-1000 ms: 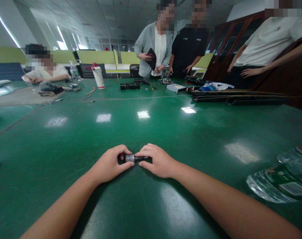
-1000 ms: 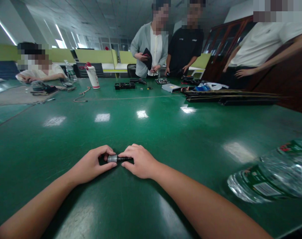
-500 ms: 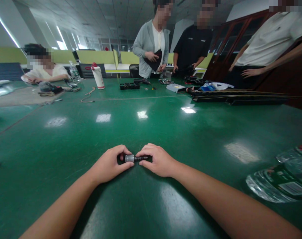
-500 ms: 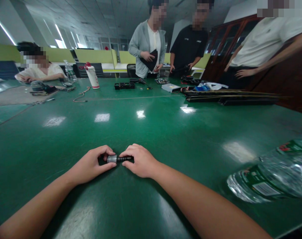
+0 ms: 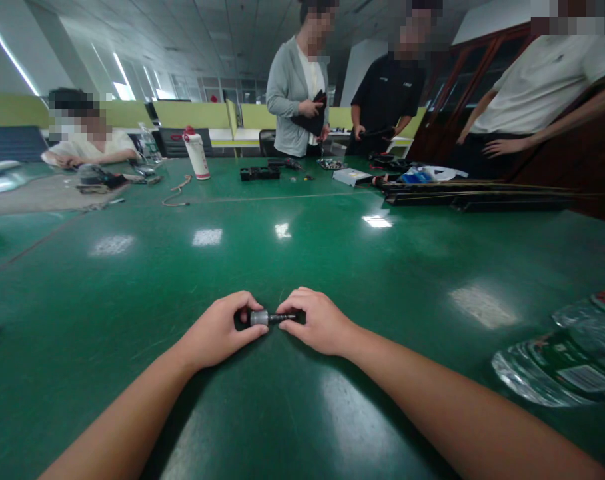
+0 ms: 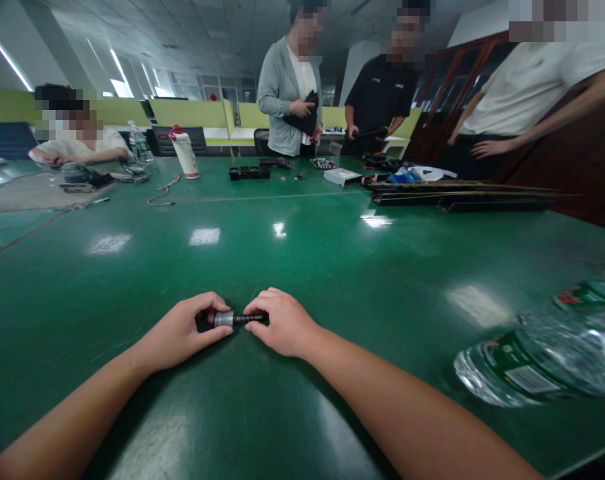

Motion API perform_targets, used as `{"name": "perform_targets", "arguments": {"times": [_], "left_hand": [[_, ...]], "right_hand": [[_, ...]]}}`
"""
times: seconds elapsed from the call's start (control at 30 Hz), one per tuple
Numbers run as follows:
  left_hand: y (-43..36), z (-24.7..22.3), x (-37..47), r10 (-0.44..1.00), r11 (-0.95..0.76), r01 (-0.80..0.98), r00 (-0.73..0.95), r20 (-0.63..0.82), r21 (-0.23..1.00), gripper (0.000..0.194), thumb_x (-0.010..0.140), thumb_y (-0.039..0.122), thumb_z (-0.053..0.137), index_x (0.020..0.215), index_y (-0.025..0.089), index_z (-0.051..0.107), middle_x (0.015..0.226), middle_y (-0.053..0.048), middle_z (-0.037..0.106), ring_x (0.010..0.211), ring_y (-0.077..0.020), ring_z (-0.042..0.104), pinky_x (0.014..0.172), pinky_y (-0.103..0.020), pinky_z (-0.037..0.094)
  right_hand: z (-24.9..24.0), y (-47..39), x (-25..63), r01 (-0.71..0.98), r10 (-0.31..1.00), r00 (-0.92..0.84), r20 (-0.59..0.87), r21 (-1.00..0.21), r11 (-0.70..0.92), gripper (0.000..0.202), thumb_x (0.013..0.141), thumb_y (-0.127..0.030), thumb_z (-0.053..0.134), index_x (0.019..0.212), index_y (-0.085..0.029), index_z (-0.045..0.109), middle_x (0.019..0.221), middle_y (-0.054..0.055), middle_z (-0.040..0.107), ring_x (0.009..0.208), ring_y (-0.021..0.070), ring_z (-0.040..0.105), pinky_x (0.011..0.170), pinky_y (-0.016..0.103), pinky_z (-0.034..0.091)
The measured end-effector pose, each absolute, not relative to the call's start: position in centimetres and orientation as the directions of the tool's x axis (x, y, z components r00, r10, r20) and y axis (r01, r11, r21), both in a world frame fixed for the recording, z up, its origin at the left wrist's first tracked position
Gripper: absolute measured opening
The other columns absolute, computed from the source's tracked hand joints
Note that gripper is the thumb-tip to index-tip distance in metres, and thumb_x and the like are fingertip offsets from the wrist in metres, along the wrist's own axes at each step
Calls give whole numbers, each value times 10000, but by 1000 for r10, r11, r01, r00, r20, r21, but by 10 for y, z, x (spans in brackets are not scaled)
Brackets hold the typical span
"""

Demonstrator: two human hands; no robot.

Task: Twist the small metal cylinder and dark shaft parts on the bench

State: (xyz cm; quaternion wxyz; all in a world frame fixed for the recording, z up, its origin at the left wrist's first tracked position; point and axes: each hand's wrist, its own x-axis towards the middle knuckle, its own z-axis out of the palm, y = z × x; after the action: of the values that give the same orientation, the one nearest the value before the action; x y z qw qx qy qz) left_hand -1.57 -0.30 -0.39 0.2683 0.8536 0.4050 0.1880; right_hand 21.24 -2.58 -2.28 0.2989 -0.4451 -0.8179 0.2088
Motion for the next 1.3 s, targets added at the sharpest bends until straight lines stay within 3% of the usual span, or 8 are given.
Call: {"name": "perform_targets", "arguments": {"times": [1.3], "left_hand": [[-1, 0, -18, 806, -530, 613, 579, 123, 586, 187, 837, 360, 628, 909, 187, 628, 834, -20, 646, 752, -180, 586, 685, -286, 447]], "right_hand": [[-21, -26, 215, 648, 879, -360, 314, -594, 477, 84, 790, -151, 694, 867, -186, 699, 855, 30, 689, 840, 172, 572, 790, 319, 438]]}}
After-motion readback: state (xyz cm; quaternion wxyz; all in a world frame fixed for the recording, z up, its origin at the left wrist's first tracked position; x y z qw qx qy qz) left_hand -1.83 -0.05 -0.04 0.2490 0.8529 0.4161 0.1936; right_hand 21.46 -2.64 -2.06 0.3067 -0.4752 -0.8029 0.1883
